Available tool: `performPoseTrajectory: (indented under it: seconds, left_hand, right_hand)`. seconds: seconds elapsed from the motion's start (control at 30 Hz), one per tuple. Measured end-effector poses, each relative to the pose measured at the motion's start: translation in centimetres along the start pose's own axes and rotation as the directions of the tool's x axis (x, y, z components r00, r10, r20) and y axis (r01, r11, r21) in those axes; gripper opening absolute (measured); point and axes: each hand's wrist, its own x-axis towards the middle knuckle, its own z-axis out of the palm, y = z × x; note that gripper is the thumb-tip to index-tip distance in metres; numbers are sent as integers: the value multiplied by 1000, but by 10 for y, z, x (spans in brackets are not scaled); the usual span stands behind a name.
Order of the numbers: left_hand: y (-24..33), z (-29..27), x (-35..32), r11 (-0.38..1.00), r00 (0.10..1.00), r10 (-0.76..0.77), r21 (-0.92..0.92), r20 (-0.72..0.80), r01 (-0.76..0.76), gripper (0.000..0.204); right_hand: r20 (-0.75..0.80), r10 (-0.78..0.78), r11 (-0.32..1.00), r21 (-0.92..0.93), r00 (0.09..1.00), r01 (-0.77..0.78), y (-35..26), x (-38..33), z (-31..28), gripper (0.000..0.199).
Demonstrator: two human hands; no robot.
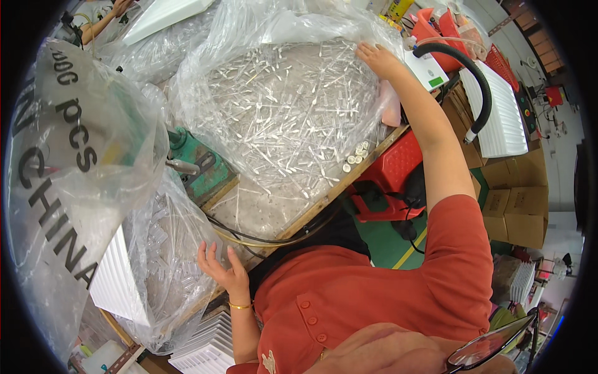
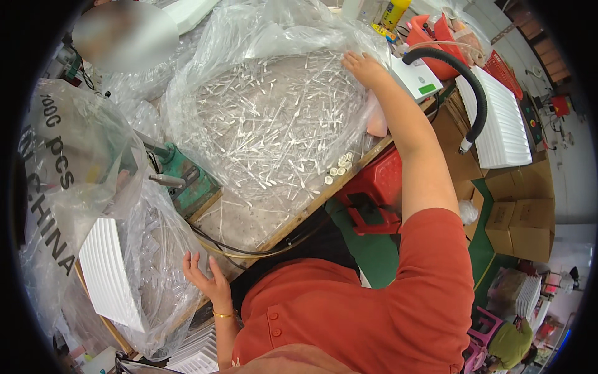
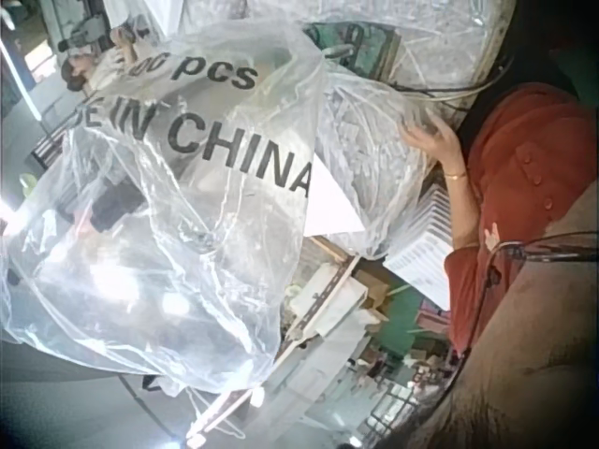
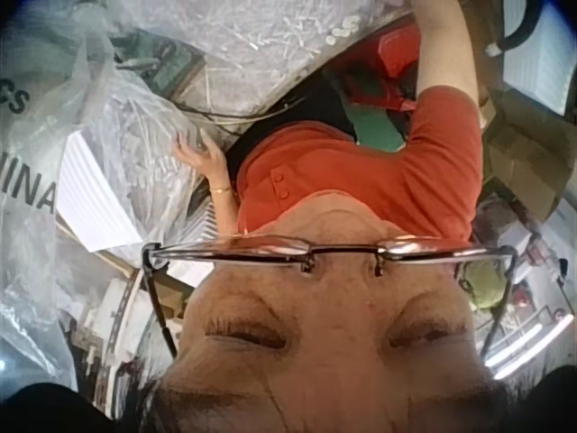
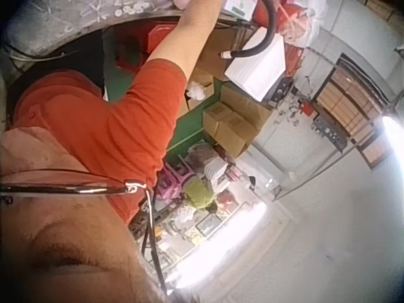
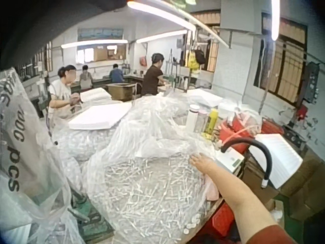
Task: The person assembles plastic dropper tubes by connecting plastic tips to clear tubes, then places the assembled components into slots in white plastic trays.
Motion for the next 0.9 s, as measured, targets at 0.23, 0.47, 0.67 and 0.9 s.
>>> performPoseTrajectory:
  seconds: [0.23, 0.47, 0.67, 0.9]
  left_hand:
    - [-1, 7, 0, 998, 997, -55, 11, 58, 55, 25]
    - [0, 8, 6, 996, 992, -91, -19, 83, 92, 23]
    - [2, 3, 5, 995, 994, -90, -33, 60, 92, 22]
    - [0, 0, 2, 996, 996, -85, -35, 34, 86, 24]
  right_hand:
    - [14, -62, 934, 353, 998, 54, -25, 27, -10, 38]
    - [-199, 167, 763, 647, 966, 2, -95, 56, -36, 33]
    - [64, 318, 443, 872, 946, -207, -113, 61, -93, 36]
    - [159, 456, -483, 871, 876, 93, -165, 61, -135, 41]
